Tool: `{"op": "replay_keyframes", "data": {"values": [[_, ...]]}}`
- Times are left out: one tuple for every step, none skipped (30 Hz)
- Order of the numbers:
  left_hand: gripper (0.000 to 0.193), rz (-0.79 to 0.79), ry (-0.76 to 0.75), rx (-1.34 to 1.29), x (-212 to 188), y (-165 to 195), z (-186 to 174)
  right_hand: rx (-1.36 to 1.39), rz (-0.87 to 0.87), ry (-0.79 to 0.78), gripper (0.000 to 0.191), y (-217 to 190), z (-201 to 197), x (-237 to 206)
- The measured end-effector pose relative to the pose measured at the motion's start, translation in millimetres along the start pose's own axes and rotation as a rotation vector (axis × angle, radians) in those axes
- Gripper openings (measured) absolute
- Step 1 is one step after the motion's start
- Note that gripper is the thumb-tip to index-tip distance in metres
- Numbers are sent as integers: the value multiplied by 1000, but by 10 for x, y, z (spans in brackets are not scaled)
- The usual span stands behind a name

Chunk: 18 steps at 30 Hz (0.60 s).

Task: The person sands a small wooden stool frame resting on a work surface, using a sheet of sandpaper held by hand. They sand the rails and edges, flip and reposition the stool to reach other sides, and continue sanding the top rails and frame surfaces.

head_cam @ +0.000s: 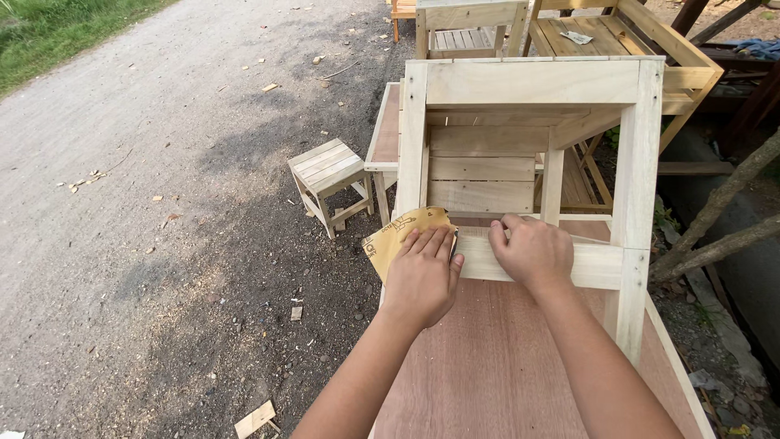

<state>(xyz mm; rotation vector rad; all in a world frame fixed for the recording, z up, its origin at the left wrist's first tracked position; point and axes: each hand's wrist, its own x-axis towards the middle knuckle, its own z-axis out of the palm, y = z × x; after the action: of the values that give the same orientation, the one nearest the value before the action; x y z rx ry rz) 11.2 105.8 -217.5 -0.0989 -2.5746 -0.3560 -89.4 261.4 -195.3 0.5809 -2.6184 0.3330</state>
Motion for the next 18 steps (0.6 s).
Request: {"op": "replay_keyframes", "data": {"values": [[54,16,26,-30,11,-34,21,-23,25,-62,40,-11,11,1],[54,16,25,48,21,-67,50,-48,50,-136,42,-14,23,2],[54,11,23,121,32,-95,88,-79,72,-215,43,-15,40,3],[55,5,22,191,0,-122,120,-62,36,-142,43,-12,60,5],[55,-9,10,163,-40,-142,156,-44,1,-61,42,-6,80,7],[56,-19,6,140,-127,-158,180,-24,-34,29,41,1,103,12],[57,-27,4,117,-206,-164,203,-25,-20,0,42,7,124,15],[58,-20,21,77,-335,-174,209,-25,-4,-27,43,13,145,20],[60,-10,37,38,-544,-183,184,-24,15,-55,44,17,162,22],[63,0,49,-2,-713,-184,162,-44,18,-85,43,18,177,26],[64,-4,70,63,-827,-187,139,-61,26,-116,43,16,186,27],[66,-7,89,126,-886,-202,112,-79,36,-150,43,11,192,26],[67,-19,105,180,-892,-220,81,-68,32,-129,42,3,192,23],[66,-47,136,122,-824,-247,52,-62,26,-108,42,-7,187,16],[65,-74,172,66,-665,-288,37,-56,20,-81,42,-20,178,8],[64,-98,211,13,-442,-339,22,-32,23,-49,41,-35,166,-6],[63,-120,217,-48,-227,-391,4,-6,28,-12,40,-52,151,-19],[61,-141,219,-107,-90,-423,-17,22,34,22,39,-70,135,-35]]}}
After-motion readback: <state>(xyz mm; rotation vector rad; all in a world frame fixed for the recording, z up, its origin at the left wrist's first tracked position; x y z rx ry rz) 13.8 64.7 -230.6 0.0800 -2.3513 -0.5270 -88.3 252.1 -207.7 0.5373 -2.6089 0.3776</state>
